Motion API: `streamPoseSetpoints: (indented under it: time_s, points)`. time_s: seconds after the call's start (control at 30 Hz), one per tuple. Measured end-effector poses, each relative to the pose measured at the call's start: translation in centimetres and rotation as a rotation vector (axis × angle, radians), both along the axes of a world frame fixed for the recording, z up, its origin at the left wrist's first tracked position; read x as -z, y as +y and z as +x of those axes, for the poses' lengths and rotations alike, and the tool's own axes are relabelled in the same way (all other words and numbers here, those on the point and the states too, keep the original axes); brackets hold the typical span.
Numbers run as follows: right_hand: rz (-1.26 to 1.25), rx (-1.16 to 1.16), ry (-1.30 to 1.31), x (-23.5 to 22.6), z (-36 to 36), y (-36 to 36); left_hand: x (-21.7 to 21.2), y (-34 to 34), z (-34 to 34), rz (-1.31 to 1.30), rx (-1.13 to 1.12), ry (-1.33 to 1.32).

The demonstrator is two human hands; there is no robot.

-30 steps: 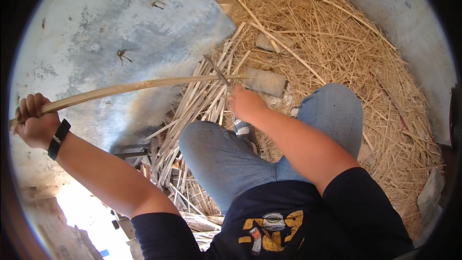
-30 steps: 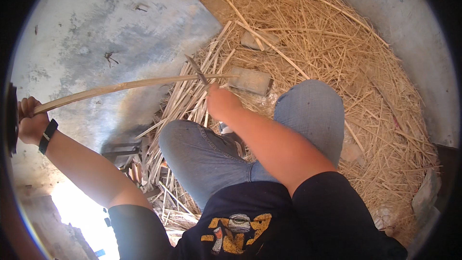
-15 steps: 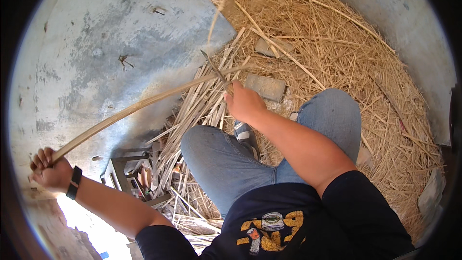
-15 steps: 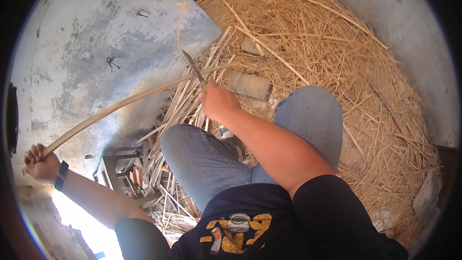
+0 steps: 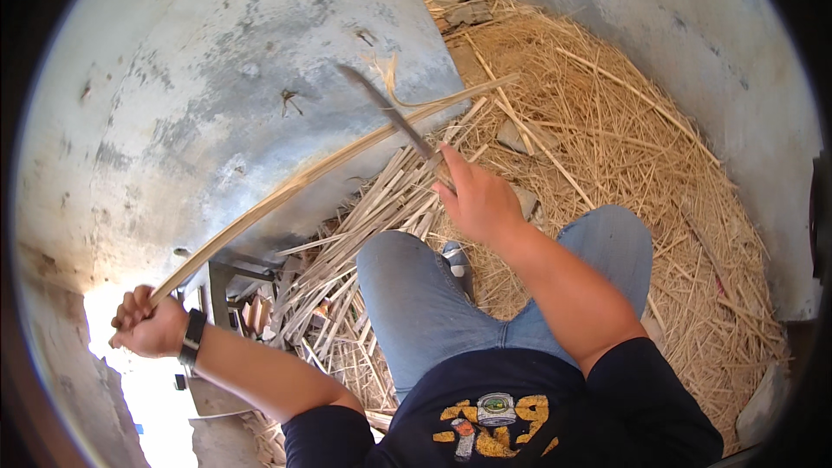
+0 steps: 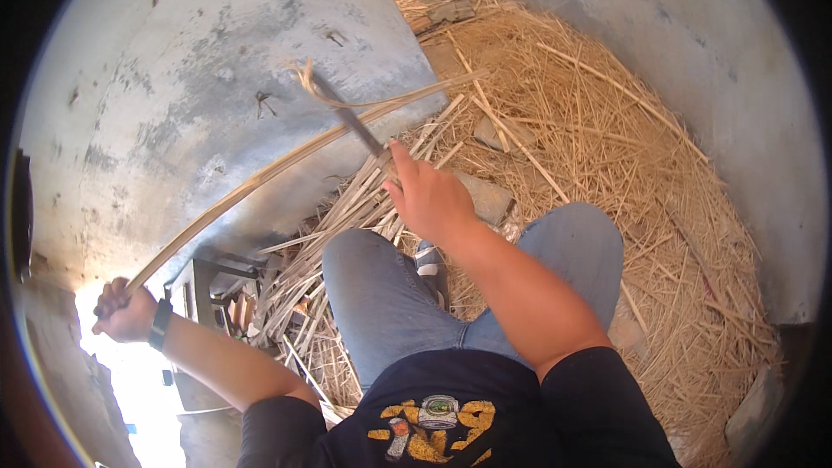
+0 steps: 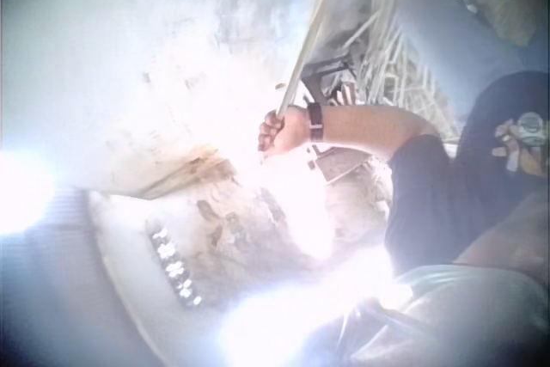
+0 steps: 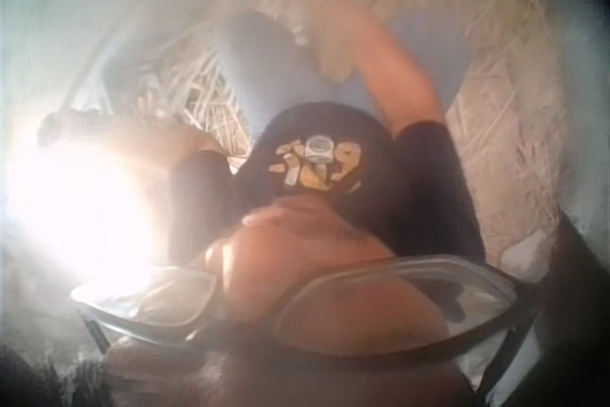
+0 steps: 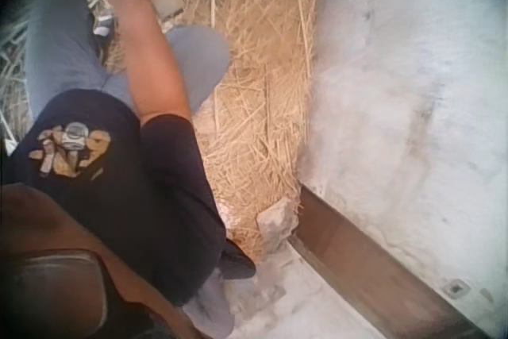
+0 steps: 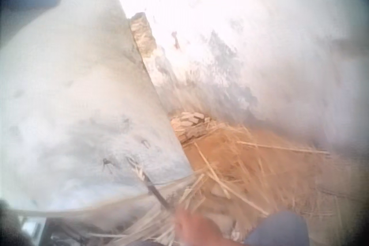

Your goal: The person sits on a straw-covered floor and uses a machete to split long bamboo poles into thin strips. They hold the bamboo against a concrete block and repeatedly strike it with the blade to separate the fibers, accumulating a pile of strips.

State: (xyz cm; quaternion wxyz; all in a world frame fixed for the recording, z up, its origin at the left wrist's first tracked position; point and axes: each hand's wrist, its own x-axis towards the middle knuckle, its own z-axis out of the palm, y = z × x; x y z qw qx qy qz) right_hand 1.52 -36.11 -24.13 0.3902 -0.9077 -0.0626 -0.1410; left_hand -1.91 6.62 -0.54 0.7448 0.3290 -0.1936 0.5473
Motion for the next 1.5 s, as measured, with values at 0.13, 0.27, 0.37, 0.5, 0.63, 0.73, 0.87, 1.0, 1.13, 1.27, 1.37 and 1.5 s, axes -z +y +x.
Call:
streamPoseSetpoints:
  time_s: [0.13, 0.27, 0.37, 0.5, 0.63, 0.73, 0.87, 1.0, 1.13, 1.27, 1.37, 1.5]
  points:
    - [-0.077, -0.072, -0.224, -0.5, -0.9, 0.6, 1.3, -3.2, 0.8, -0.099, -0.077, 0.027]
    - [-0.107, 0.047, -0.281, 0.7, 0.1, -0.5, 1.1, -2.1, 0.1, -0.141, -0.135, 0.050]
    - [-0.003, -0.081, -0.206, -1.3, -0.1, -1.1, 1.8, -3.2, 0.5, -0.242, -0.209, 0.075]
    - [-0.033, -0.373, -0.405, -7.1, -1.8, 0.8, 1.9, -4.7, -0.1, -0.279, -0.280, 0.105]
    - [0.243, -0.304, -0.487, -8.6, -1.6, 0.9, 2.0, -5.4, 0.7, -0.363, -0.303, 0.160]
    - [0.628, -0.049, -0.442, -7.9, 0.4, -1.4, 3.0, -5.0, 2.1, -0.463, -0.291, 0.227]
    - [0.958, 0.318, -0.214, -7.1, 3.7, -6.9, 5.2, -2.9, 3.0, -0.514, -0.244, 0.282]
    - [1.173, 0.438, 0.003, -2.4, 5.4, -10.3, 7.6, -0.6, 4.5, -0.527, -0.112, 0.277]
    - [1.515, 0.269, 0.063, -1.0, 5.0, -10.7, 9.6, -0.2, 6.0, -0.561, -0.091, 0.306]
    - [1.561, 0.175, -0.012, -1.0, 4.7, -10.8, 12.6, 0.6, 7.4, -0.531, 0.037, 0.279]
    - [1.586, 0.155, -0.095, -1.4, 5.1, -10.2, 14.6, 1.2, 8.6, -0.469, 0.112, 0.323]
    - [1.656, 0.207, -0.179, -0.7, 5.8, -10.3, 17.7, 1.6, 10.0, -0.523, 0.257, 0.360]
